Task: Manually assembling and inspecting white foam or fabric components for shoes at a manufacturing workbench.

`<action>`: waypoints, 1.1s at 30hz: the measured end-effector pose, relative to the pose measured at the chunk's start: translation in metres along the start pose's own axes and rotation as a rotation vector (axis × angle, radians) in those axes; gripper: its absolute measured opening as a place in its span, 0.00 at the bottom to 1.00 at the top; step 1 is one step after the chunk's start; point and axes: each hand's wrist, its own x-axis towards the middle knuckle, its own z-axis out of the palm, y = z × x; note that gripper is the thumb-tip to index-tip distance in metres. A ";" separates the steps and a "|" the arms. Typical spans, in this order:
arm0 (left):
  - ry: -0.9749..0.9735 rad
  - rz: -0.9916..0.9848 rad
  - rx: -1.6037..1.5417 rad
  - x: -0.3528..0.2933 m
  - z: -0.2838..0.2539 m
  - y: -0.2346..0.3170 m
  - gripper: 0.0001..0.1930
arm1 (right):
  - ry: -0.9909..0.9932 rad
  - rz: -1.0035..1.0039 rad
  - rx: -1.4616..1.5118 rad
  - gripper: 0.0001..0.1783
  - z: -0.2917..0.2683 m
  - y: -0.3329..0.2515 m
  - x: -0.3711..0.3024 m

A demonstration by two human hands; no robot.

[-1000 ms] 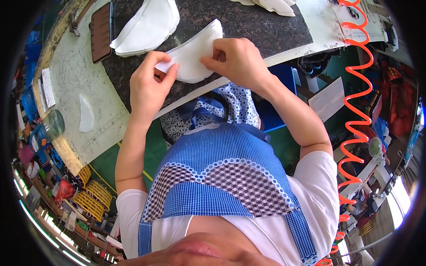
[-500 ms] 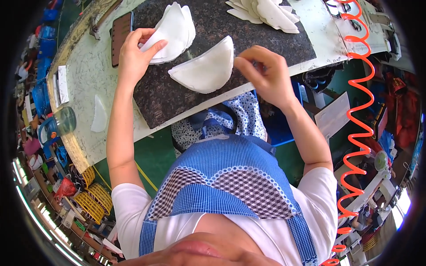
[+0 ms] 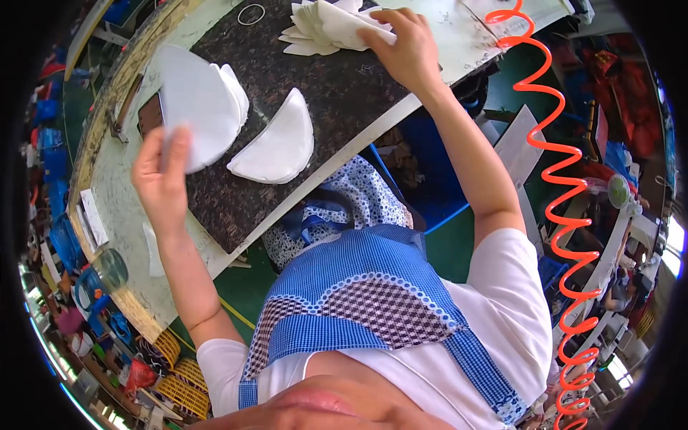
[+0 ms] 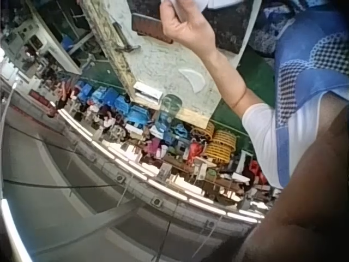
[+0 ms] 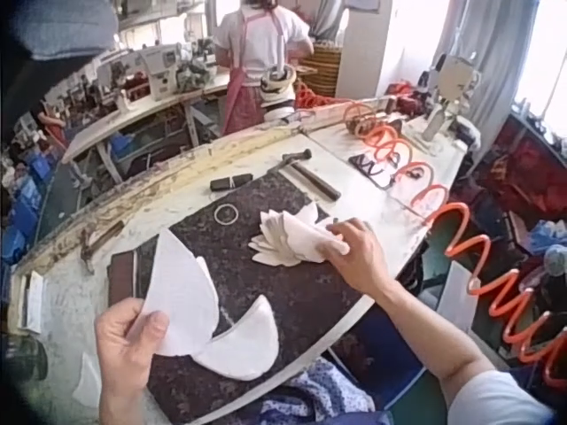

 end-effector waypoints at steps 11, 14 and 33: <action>-0.024 0.571 0.784 -0.026 0.043 -0.031 0.23 | -0.186 0.034 0.018 0.13 0.024 0.016 0.024; -0.062 0.729 0.715 -0.025 0.050 -0.012 0.18 | -0.002 -0.242 -0.152 0.12 0.022 0.009 0.025; -0.216 0.117 0.161 -0.008 0.051 0.012 0.10 | -0.692 0.345 1.087 0.09 -0.039 -0.134 0.006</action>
